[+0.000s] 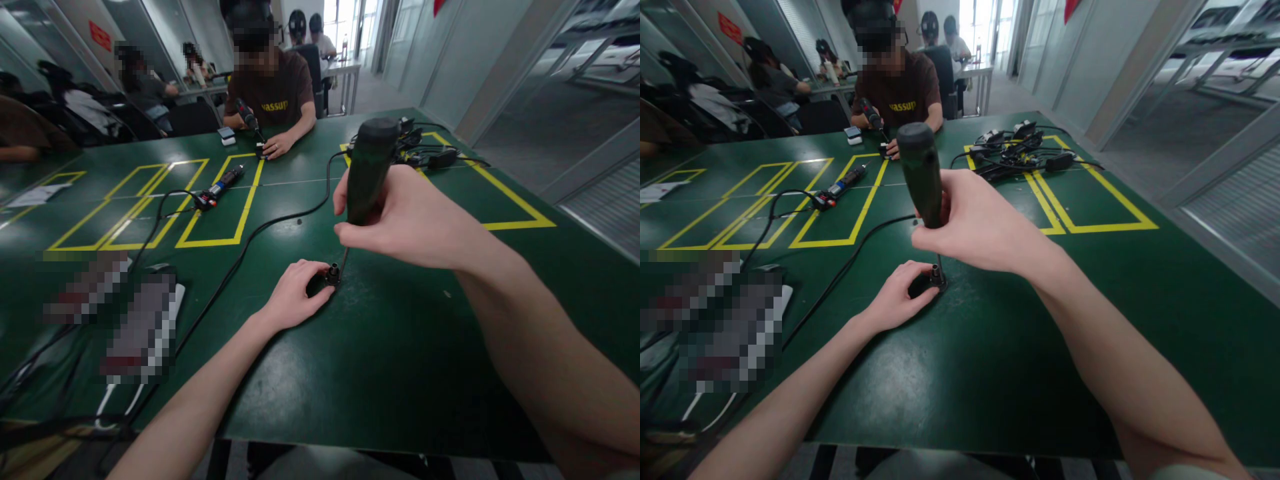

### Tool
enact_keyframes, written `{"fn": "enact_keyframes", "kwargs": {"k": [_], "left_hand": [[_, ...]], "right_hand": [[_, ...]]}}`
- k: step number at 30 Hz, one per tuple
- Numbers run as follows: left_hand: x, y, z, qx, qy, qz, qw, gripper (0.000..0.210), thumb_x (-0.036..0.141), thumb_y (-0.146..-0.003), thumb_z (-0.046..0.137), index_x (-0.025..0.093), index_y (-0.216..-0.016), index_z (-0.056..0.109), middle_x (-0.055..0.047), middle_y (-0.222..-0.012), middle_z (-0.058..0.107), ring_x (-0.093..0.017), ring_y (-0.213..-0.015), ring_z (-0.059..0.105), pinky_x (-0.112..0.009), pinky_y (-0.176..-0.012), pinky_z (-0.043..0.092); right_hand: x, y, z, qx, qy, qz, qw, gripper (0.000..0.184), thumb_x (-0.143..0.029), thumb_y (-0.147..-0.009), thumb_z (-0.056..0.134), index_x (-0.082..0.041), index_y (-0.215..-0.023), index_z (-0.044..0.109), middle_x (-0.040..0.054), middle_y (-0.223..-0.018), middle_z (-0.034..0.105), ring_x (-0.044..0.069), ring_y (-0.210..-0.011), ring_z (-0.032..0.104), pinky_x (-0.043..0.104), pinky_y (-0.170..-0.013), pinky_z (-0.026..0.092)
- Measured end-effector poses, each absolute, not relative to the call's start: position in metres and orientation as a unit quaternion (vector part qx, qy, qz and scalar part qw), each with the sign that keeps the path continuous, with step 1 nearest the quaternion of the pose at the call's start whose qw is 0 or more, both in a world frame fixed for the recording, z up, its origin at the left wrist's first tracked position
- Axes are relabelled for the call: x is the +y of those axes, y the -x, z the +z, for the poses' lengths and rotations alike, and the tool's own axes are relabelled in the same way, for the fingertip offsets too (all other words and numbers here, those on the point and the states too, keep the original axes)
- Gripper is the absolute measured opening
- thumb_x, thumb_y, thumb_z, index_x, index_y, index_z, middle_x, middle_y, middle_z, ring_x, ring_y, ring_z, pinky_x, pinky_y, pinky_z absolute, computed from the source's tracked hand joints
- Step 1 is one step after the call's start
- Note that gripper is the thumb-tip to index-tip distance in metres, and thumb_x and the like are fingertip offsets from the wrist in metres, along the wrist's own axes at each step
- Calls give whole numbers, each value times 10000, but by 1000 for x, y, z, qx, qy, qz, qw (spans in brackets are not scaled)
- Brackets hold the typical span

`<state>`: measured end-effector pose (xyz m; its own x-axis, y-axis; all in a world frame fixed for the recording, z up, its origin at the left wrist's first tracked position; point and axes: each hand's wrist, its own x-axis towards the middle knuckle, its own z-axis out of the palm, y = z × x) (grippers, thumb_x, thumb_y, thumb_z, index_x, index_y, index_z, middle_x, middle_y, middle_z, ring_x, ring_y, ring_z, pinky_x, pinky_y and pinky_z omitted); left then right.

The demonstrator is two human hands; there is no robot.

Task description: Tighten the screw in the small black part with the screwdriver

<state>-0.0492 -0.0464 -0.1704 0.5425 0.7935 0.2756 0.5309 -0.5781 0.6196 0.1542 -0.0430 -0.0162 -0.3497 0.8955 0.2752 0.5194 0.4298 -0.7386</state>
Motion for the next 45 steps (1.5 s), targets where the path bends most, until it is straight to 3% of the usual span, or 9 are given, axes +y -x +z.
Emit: {"fn": "enact_keyframes", "kwargs": {"k": [6,21,26,31,45], "left_hand": [[-46,49,-170,389,-847,276,235,238,313,-943,654,196,-1149,654,-86,-1123,763,-255,-1048,690,-452,-970,533],[-46,49,-170,389,-847,276,235,229,314,-943,654,202,-1143,656,-80,-1110,762,-250,-1035,690,-446,-963,535],[-46,49,-171,388,-848,276,232,229,306,-942,652,195,-1142,654,-89,-1120,760,-257,-1047,688,-454,-967,534],[-46,49,-172,391,-847,272,235,237,309,-944,652,193,-1150,651,-89,-1118,758,-257,-1043,687,-455,-966,533],[-47,49,-169,396,-844,273,238,239,327,-939,650,203,-1143,659,-88,-1123,762,-256,-1043,687,-457,-965,540]], "right_hand": [[-43,-154,-16,-774,470,247,345,177,-280,-767,755,-204,-724,602,-6,-680,545,167,-671,504,312,-596,375],[-43,-153,-17,-777,460,261,342,185,-253,-739,778,-205,-747,599,-12,-687,575,151,-633,497,298,-551,365],[-43,-153,-17,-773,462,270,340,209,-298,-800,755,-202,-719,588,-6,-692,571,148,-630,499,300,-553,354],[-43,-152,-18,-780,457,251,347,158,-191,-734,754,-201,-746,597,-7,-725,575,150,-656,496,299,-574,368],[-46,-151,-16,-780,461,255,338,146,-238,-745,735,-209,-725,593,-8,-697,544,163,-674,490,305,-588,370]]}}
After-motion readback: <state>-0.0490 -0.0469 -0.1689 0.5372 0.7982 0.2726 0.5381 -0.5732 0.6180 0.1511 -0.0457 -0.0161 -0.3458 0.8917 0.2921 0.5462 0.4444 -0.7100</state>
